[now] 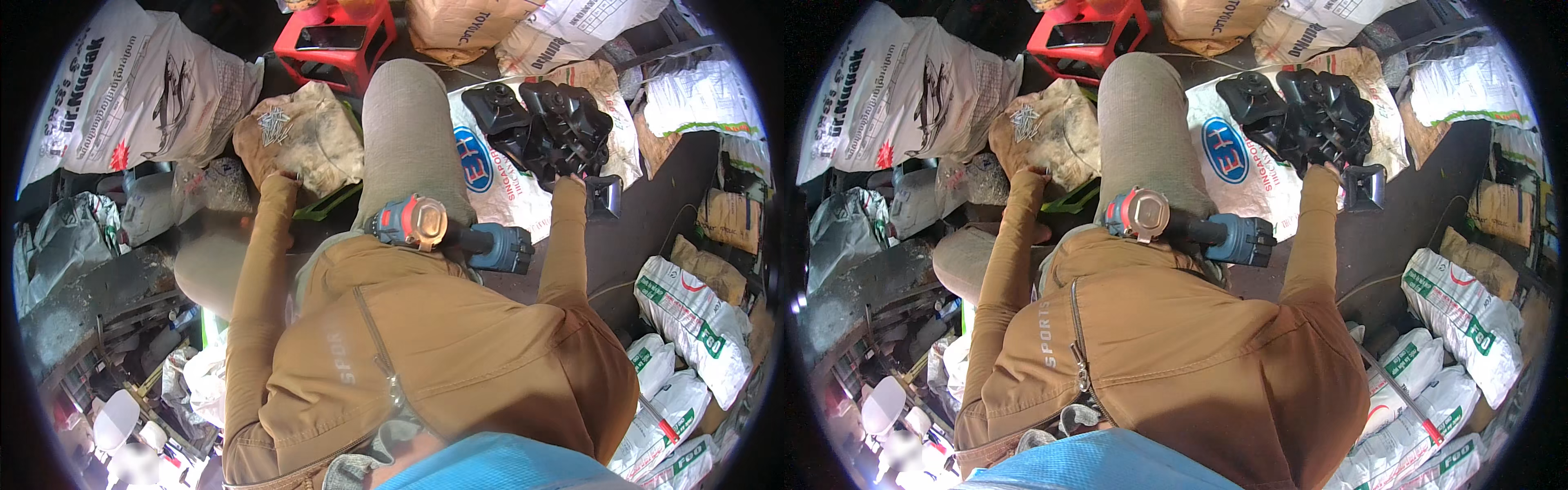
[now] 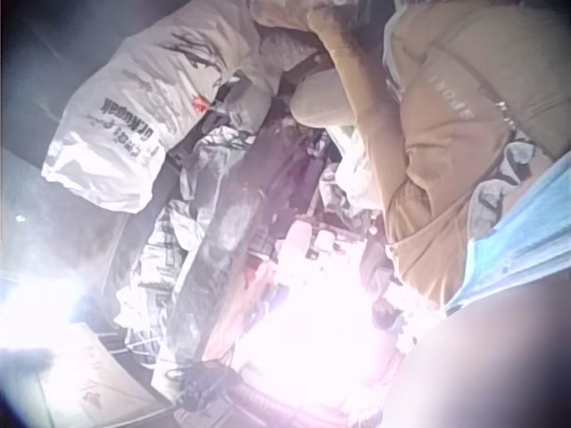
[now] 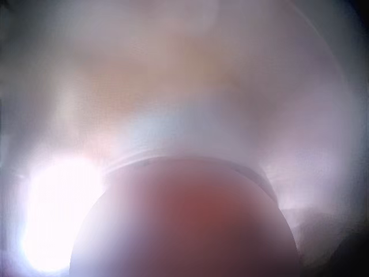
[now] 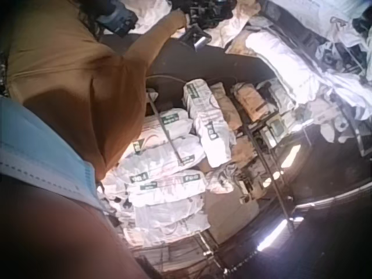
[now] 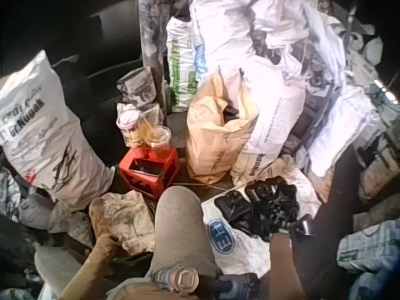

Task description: The person retrieves a circular metal part from a white sack and places it on a black base. They then use a cordless drill to fasten screws into the part, repeating this process for multiple units. The person periodically reaches into the sack to retrieve additional parts.

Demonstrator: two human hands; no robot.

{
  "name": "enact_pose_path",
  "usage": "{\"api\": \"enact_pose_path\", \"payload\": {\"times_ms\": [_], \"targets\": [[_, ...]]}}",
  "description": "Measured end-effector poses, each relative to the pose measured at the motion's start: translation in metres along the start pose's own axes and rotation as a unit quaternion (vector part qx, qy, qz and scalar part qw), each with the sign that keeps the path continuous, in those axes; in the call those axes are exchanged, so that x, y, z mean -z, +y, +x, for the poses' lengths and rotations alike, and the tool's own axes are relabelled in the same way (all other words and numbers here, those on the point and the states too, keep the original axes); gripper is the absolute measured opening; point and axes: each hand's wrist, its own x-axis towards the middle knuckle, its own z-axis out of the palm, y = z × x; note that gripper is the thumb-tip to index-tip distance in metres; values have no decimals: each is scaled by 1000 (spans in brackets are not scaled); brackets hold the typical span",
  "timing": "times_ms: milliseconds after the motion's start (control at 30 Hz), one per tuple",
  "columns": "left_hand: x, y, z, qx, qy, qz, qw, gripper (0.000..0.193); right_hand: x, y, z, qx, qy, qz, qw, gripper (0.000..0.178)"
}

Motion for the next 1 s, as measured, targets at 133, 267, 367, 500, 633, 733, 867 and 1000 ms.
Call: {"api": "enact_pose_path", "payload": {"times_ms": [133, 267, 367, 500, 633, 733, 867, 1000], "targets": [[-5, -14, -7, -9, 19, -41, 999, 13, -19, -37, 19, 30, 13, 64, 997, 77], [18, -15, -9, -182, 60, 242, 951, 11, -50, -82, 71, 4, -52, 58, 997, 91], [47, 5, 6, 129, 48, -338, 931, 9, -86, -86, 88, -77, -76, 38, 993, 102], [92, 23, 58, 80, 127, 137, 979, 28, -117, -20, 46, -8, -130, -70, 989, 67], [96, 25, 63, 88, 153, 34, 984, 50, -140, 42, -36, -120, -236, -69, 962, 28], [119, 35, 26, 85, 248, -127, 957, 60, -168, 45, -94, -68, -367, -159, 914, 34], [167, 22, -117, -95, 264, -397, 874, 52, -234, 28, -157, 20, -496, -326, 804, 43], [160, -46, -326, -120, 286, -356, 881, 27, -304, 33, -222, 82, -632, -388, 665, 47]]}}
